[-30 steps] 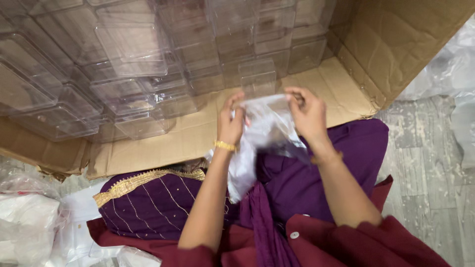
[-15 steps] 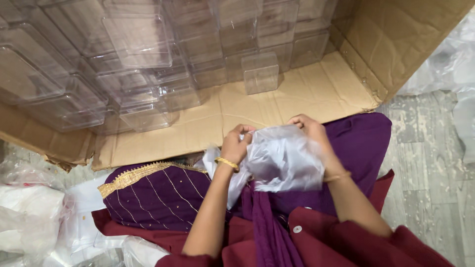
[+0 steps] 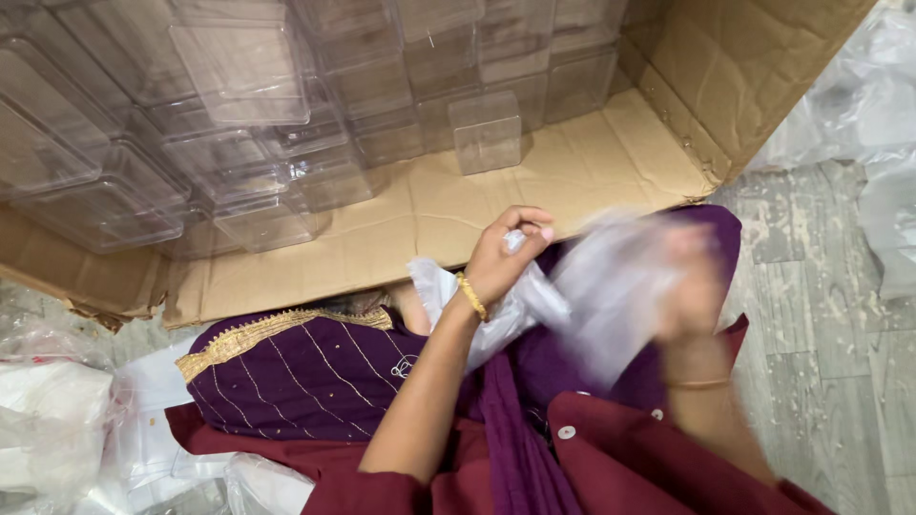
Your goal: The person sits on the floor and repeatedly takes clear plastic containers from a large cardboard box, places them into a white plastic bag, and then places the bag back into the box. The person handles the containers one at a time throughout the clip.
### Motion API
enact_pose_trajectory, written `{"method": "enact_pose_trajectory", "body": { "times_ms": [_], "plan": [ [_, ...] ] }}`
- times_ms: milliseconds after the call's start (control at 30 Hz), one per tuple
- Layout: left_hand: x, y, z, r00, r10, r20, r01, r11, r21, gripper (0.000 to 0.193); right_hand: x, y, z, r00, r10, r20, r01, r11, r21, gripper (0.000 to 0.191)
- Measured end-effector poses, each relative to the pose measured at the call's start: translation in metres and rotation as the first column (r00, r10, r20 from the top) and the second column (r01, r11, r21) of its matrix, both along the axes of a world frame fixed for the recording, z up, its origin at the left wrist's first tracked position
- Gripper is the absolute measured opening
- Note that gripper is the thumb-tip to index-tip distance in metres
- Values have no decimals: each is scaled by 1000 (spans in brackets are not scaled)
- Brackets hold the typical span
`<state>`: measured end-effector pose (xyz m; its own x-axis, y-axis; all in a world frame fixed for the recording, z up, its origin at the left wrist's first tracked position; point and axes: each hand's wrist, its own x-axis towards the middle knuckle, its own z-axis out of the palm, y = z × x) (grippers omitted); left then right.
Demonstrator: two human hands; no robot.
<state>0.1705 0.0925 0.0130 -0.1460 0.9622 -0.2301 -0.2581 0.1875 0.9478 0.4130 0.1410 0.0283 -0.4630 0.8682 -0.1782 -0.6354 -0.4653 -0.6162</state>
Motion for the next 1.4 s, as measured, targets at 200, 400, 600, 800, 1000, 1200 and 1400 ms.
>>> {"method": "enact_pose_trajectory", "body": {
  "times_ms": [200, 400, 600, 800, 1000, 1200, 1400],
  "plan": [
    [-15, -12, 2, 997, -20, 79, 16, 998, 58, 24, 136, 124, -21, 377, -813, 444, 757, 546, 358, 42],
    [-7, -8, 3, 993, -24, 117, 14, 996, 83, 21, 102, 161, -32, 761, -530, 374, 544, 836, 79, 20],
    [-10, -2, 16, 998, 37, 45, -41, 994, 102, 23, -17, 68, 19, 534, -699, 476, -59, 531, 846, 42],
    [-19, -7, 19, 997, 70, 38, -73, 992, 106, 21, -88, -5, 32, 694, 33, 719, -386, 861, 333, 26],
    [-27, -15, 3, 993, 116, 25, -117, 992, 45, 17, -87, -1, 25, 333, -223, 916, -489, 790, 370, 22],
    [-55, -16, 2, 965, -14, 262, -9, 996, 87, 10, -88, 21, -18, 872, 292, 393, -326, 945, 19, 20],
    [-66, -4, -5, 996, 71, 55, -72, 997, 2, 15, -98, 33, -17, 716, -13, 698, -357, 852, 382, 18]
  ]
}}
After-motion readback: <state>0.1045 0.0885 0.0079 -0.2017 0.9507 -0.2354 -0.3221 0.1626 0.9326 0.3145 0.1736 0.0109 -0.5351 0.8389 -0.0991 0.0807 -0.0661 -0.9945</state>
